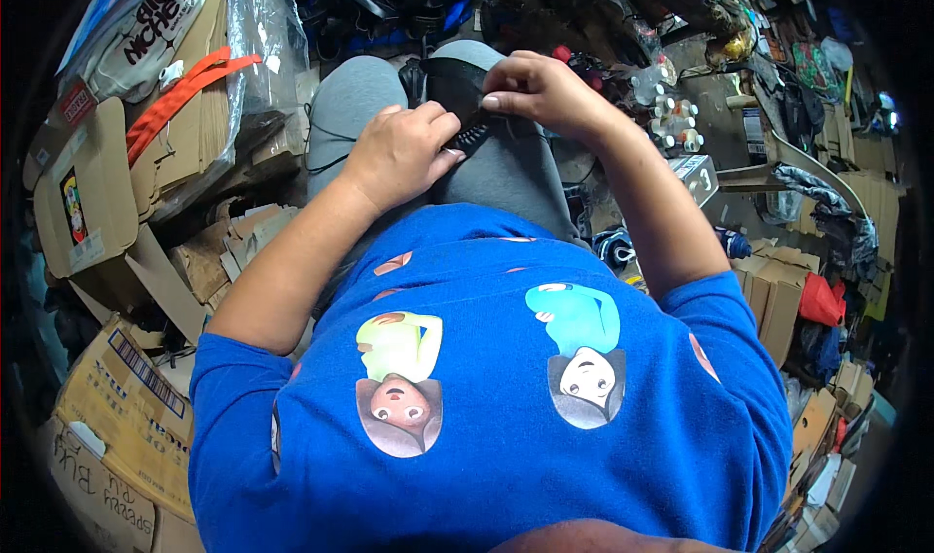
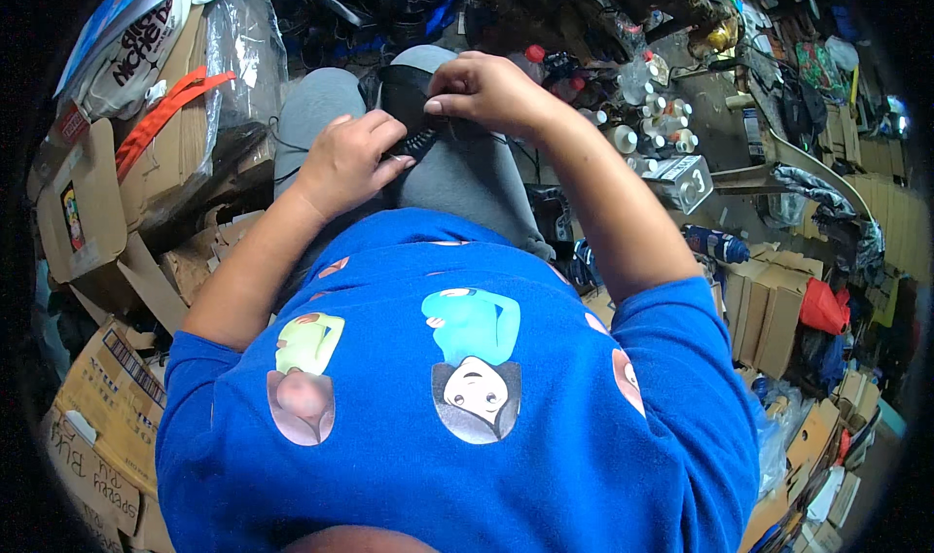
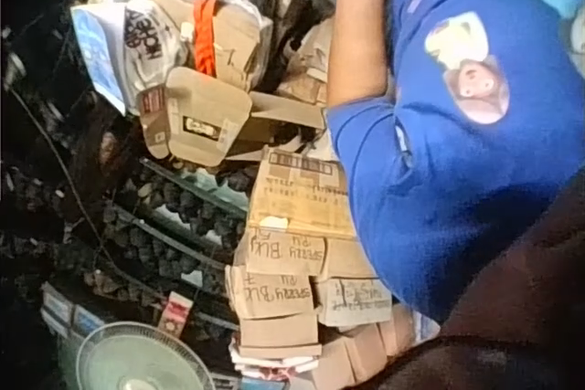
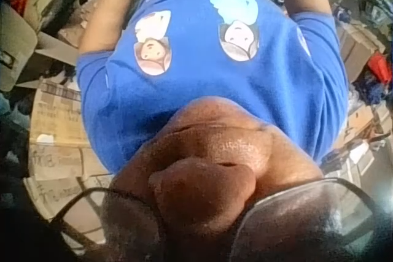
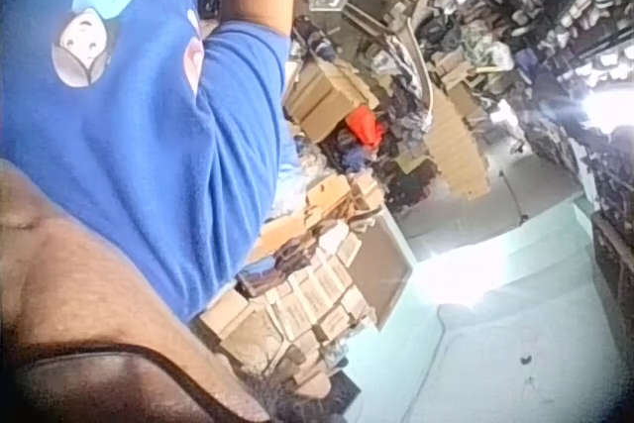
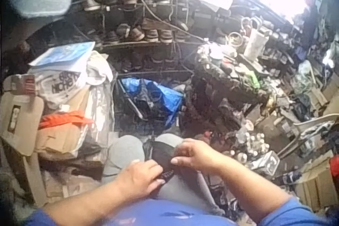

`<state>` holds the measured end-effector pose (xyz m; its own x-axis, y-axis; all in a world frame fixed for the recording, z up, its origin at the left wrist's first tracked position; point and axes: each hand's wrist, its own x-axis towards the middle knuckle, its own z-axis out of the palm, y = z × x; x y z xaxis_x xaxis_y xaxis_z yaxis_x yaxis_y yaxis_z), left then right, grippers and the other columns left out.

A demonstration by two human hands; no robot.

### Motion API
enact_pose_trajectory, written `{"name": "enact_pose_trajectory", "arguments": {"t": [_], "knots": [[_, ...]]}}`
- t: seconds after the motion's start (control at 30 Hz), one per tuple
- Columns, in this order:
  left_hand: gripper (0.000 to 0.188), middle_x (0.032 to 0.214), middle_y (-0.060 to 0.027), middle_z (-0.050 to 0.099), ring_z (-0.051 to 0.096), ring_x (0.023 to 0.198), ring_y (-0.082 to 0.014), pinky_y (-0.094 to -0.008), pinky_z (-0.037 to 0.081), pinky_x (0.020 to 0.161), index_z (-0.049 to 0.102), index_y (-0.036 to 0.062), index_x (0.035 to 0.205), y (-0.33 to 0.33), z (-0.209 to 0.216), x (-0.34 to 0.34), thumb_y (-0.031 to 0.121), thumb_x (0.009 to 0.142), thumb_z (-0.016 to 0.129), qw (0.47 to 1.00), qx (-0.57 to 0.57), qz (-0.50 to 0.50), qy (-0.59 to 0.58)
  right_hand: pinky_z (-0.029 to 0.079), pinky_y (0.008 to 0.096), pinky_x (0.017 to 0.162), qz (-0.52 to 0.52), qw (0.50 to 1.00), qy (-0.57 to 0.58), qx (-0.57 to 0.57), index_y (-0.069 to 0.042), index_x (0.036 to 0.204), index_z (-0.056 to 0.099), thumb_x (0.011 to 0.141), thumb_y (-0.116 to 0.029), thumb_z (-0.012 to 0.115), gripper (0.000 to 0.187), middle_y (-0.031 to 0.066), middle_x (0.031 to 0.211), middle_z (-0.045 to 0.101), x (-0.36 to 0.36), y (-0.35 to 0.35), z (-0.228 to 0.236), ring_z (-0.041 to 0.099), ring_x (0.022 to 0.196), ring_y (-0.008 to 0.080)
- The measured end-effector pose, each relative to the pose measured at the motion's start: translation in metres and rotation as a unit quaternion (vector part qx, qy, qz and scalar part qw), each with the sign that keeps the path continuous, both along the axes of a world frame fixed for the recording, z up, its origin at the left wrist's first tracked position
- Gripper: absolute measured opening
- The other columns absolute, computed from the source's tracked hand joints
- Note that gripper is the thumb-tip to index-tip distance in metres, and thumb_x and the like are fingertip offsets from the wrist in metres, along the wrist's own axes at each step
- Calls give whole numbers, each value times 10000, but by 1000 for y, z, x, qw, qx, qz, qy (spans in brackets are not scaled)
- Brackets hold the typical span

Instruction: Hand stitching or lacing a black leather shoe component using a needle and thread.

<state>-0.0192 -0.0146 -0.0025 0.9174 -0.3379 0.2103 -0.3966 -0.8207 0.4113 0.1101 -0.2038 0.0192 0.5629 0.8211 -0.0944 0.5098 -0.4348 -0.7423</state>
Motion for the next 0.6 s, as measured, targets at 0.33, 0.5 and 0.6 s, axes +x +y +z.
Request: {"name": "enact_pose_trajectory", "arguments": {"t": [0.33,0.5,0.6], "knots": [[262,854,-84,559,579,734,-299,-389,466,677,573,91,932,1,2,-4,217,736,693,1000,11,-4,9,435,372,573,7,993,38,-112,14,758,593,815,-283,626,304,165,628,556,-21,0,16,540,573,238],[253,882,-97,598,599,769,-292,-380,479,705,605,79,925,11,9,-2,222,742,705,1000,11,-3,28,344,314,551,50,996,50,-51,8,672,405,827,-157,600,299,52,632,355,-21,-30,41,359,604,126],[203,942,-106,653,625,848,-237,-308,480,767,668,31,913,28,12,6,188,786,690,971,-208,82,80,397,279,568,-102,984,142,-14,-2,789,604,817,-104,630,109,41,706,511,-24,-55,78,476,652,95]]}}
